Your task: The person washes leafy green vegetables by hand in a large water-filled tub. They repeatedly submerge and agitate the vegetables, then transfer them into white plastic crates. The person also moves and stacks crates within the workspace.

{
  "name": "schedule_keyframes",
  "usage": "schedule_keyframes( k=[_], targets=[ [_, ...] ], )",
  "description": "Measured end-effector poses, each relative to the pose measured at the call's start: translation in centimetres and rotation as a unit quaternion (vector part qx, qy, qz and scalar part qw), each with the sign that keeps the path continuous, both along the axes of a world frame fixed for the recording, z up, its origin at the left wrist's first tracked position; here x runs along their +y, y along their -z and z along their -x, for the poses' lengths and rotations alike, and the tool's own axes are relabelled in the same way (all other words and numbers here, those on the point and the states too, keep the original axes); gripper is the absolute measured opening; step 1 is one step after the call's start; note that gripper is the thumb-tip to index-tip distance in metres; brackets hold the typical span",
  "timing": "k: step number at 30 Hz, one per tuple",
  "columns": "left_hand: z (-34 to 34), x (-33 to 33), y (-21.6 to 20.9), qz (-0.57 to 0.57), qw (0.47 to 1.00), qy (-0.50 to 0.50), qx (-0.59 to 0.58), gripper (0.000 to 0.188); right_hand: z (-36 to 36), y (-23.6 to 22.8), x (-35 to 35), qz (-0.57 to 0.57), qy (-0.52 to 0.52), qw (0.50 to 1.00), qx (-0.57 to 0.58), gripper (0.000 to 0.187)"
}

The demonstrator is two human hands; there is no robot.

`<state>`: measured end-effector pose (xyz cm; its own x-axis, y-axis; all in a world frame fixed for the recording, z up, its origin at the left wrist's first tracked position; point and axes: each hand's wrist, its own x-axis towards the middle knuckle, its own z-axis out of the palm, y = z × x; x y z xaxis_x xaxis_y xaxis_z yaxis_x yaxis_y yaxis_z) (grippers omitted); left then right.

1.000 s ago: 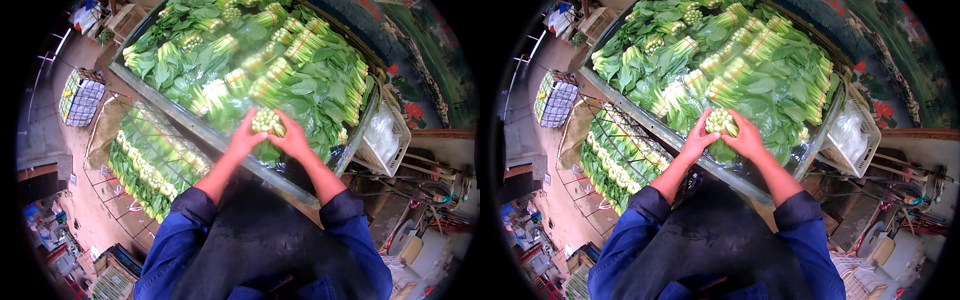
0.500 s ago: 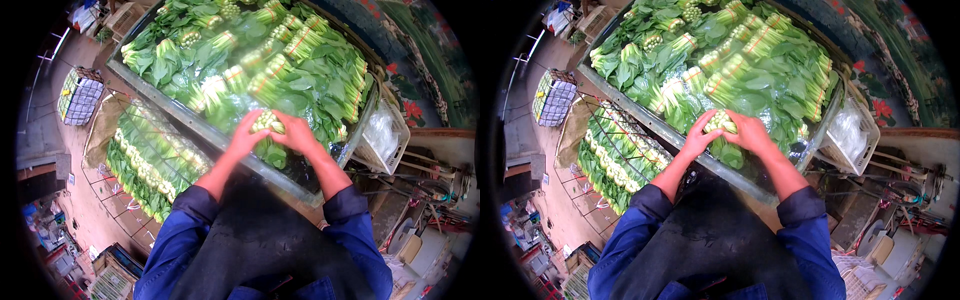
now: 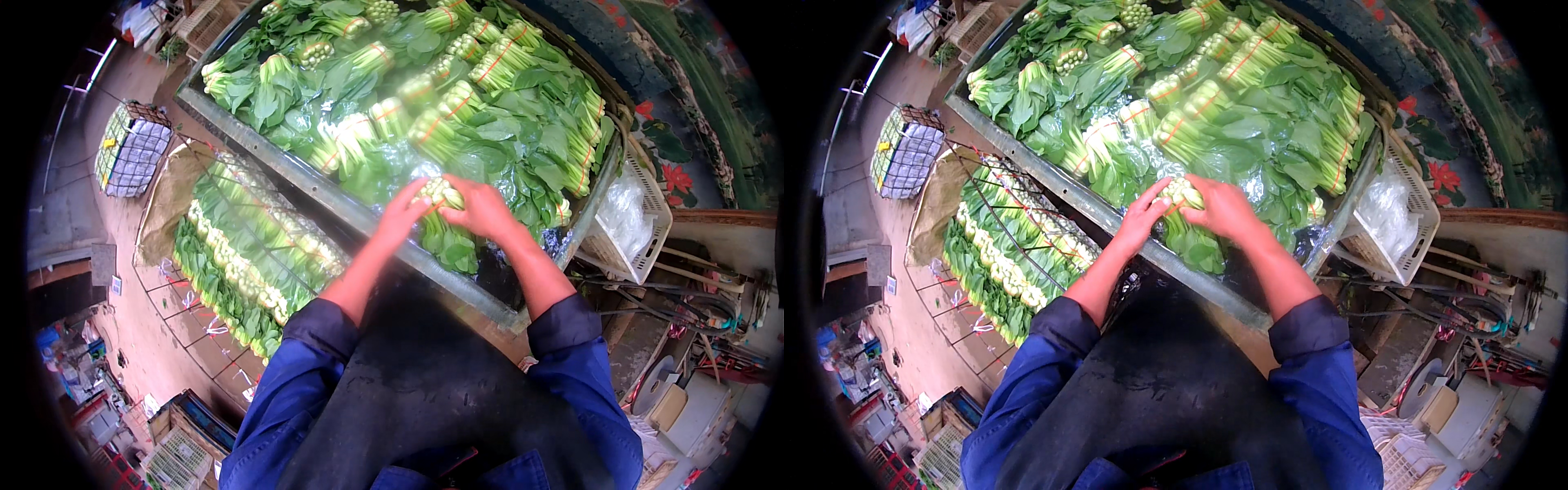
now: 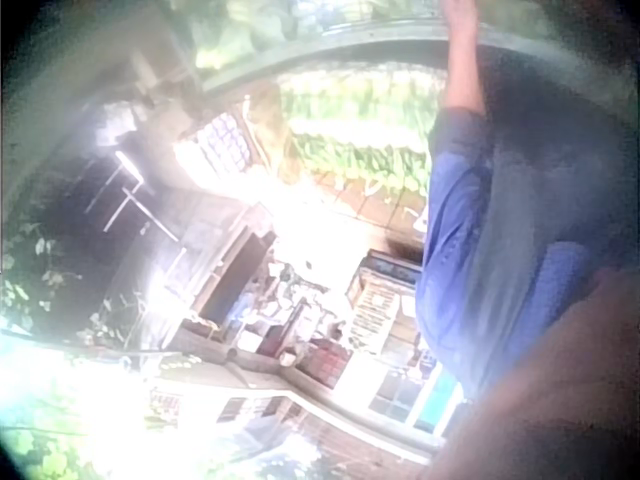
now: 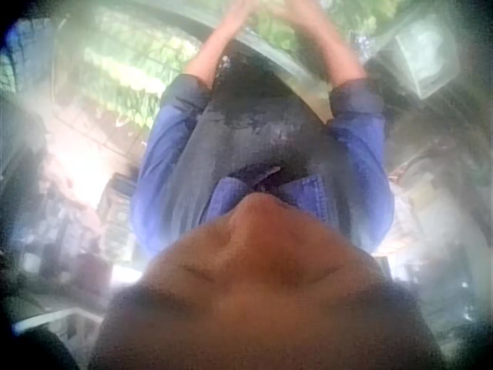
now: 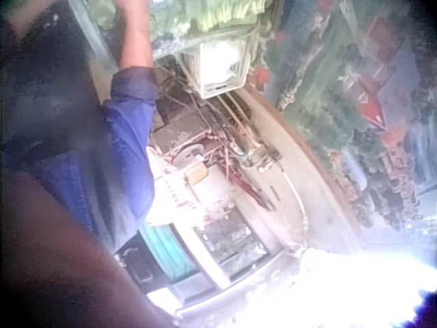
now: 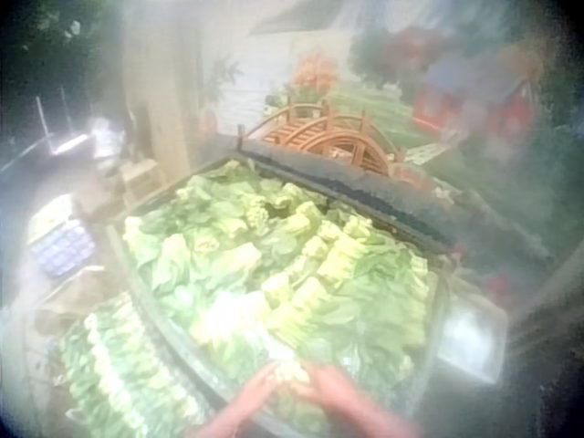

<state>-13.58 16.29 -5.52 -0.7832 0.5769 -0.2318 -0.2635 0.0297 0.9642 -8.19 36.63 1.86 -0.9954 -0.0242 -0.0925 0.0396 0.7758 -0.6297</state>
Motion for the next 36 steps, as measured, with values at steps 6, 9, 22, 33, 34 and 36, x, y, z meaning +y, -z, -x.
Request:
schedule_keyframes(
  k=[6, 9, 22, 33, 34, 36],
  targets=[
    [0.3, 0.1, 0.1, 0.048, 0.999, -0.013, 0.013, 0.051, 0.5, -0.7, -0.3, 0.015, -0.012, 1.000, -0.024, 0.063],
    [0.6, 0.3, -1.1, 0.020, 0.999, -0.003, -0.041, 0.050, 0.4, 0.2, 0.0, 0.009, -0.005, 1.000, -0.020, 0.061],
    [1.1, -0.2, 0.9, 0.024, 0.999, -0.021, 0.015, 0.051, 0.8, 1.3, -0.7, 0.017, 0.016, 0.999, -0.037, 0.065],
    [0.6, 0.4, 1.9, 0.138, 0.950, -0.124, 0.253, 0.018, -5.0, 0.5, -6.4, -0.056, 0.117, 0.989, 0.065, 0.025],
    [0.7, 0.3, 1.7, 0.130, 0.951, -0.115, 0.255, 0.016, -5.1, 0.8, -6.4, -0.054, 0.128, 0.987, 0.083, 0.024],
    [0.7, 0.0, 1.2, 0.113, 0.954, -0.099, 0.259, 0.014, -5.2, 1.8, -6.6, -0.050, 0.150, 0.980, 0.117, 0.022]
  ],
)
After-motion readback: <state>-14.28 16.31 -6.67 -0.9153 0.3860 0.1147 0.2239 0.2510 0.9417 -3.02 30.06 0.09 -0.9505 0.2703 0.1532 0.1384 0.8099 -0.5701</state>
